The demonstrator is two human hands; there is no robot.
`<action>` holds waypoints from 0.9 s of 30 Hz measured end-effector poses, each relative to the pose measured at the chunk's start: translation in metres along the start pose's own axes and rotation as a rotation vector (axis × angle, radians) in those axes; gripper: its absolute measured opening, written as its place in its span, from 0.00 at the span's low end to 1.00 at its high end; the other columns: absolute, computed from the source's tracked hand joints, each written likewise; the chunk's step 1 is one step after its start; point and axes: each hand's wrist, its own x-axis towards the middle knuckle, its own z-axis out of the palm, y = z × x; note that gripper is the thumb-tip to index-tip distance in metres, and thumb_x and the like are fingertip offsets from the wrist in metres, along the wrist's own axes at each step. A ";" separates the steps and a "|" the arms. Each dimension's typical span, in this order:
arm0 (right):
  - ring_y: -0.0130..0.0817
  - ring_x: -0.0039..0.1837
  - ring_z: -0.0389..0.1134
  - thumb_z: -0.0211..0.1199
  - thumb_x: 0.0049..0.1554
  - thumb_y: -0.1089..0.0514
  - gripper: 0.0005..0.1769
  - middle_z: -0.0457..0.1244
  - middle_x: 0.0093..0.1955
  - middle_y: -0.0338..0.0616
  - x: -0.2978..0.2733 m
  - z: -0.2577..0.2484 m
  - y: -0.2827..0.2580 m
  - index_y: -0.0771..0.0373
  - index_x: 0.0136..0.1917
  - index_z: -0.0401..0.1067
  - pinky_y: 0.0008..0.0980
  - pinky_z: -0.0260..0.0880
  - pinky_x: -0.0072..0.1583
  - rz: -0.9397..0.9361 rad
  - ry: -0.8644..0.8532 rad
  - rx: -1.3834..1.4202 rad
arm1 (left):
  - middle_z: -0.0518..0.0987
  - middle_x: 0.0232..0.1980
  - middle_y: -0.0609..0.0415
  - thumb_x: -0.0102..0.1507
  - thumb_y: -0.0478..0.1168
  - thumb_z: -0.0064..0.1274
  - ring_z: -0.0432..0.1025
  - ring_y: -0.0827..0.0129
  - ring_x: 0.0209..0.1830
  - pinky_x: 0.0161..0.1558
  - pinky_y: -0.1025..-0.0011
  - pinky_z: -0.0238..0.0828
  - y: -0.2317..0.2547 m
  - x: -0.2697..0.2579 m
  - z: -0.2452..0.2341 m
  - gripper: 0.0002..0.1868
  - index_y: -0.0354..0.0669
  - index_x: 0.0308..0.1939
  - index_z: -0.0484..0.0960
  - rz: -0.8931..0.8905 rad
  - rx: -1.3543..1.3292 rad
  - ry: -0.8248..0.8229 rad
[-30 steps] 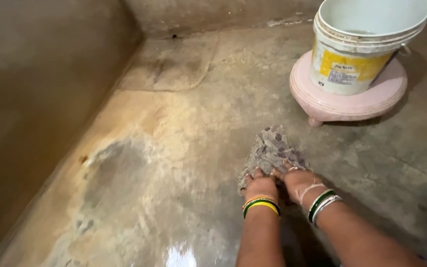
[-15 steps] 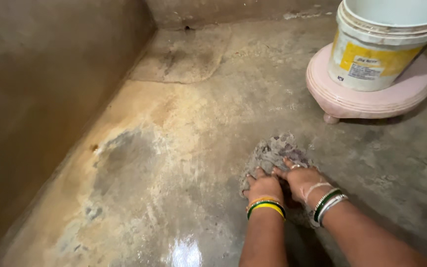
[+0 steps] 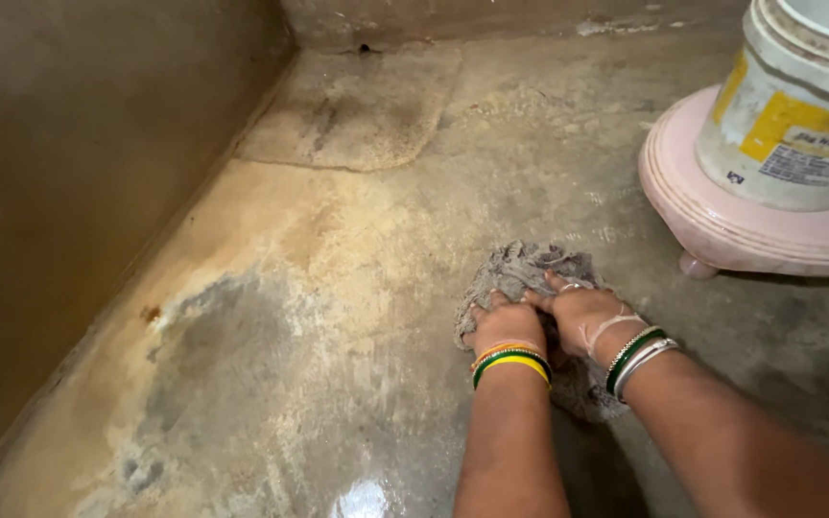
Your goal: The person scrubs a concrete floor with a grey cloth, repeatedly dipping it into a white bucket of water and wringing it out. They wipe the floor in circular motions, focusing on a specific area near a pink stool.
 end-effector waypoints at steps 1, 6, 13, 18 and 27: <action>0.40 0.85 0.44 0.71 0.53 0.62 0.54 0.29 0.89 0.31 -0.001 0.003 0.002 0.27 0.81 0.48 0.38 0.50 0.80 0.000 -0.008 0.000 | 0.51 0.83 0.56 0.73 0.43 0.41 0.46 0.45 0.82 0.69 0.33 0.56 0.000 -0.002 0.003 0.24 0.64 0.73 0.69 0.006 -0.007 0.018; 0.46 0.84 0.46 0.67 0.58 0.53 0.44 0.33 0.88 0.36 -0.017 0.034 0.005 0.32 0.81 0.52 0.42 0.48 0.80 -0.040 0.097 0.095 | 0.50 0.84 0.57 0.74 0.46 0.40 0.43 0.46 0.84 0.71 0.34 0.53 -0.006 -0.026 0.018 0.23 0.67 0.74 0.67 -0.007 0.002 -0.020; 0.44 0.86 0.40 0.68 0.55 0.56 0.52 0.28 0.89 0.40 -0.102 0.069 0.008 0.31 0.83 0.43 0.37 0.45 0.82 -0.090 -0.068 -0.081 | 0.46 0.84 0.55 0.71 0.44 0.48 0.38 0.42 0.84 0.73 0.35 0.51 -0.007 -0.114 0.049 0.32 0.68 0.78 0.59 -0.003 0.082 -0.167; 0.40 0.86 0.43 0.54 0.63 0.54 0.37 0.31 0.89 0.36 -0.140 0.110 0.023 0.33 0.82 0.49 0.41 0.48 0.82 0.006 0.035 0.137 | 0.50 0.84 0.54 0.74 0.45 0.36 0.43 0.40 0.82 0.69 0.32 0.54 0.001 -0.143 0.101 0.23 0.65 0.75 0.67 0.080 0.045 -0.016; 0.44 0.86 0.38 0.50 0.62 0.63 0.41 0.28 0.89 0.34 -0.107 0.112 0.056 0.32 0.83 0.46 0.46 0.35 0.83 0.173 0.078 0.172 | 0.52 0.83 0.53 0.72 0.43 0.41 0.44 0.40 0.81 0.70 0.31 0.51 0.040 -0.105 0.091 0.23 0.62 0.73 0.70 0.178 0.061 -0.043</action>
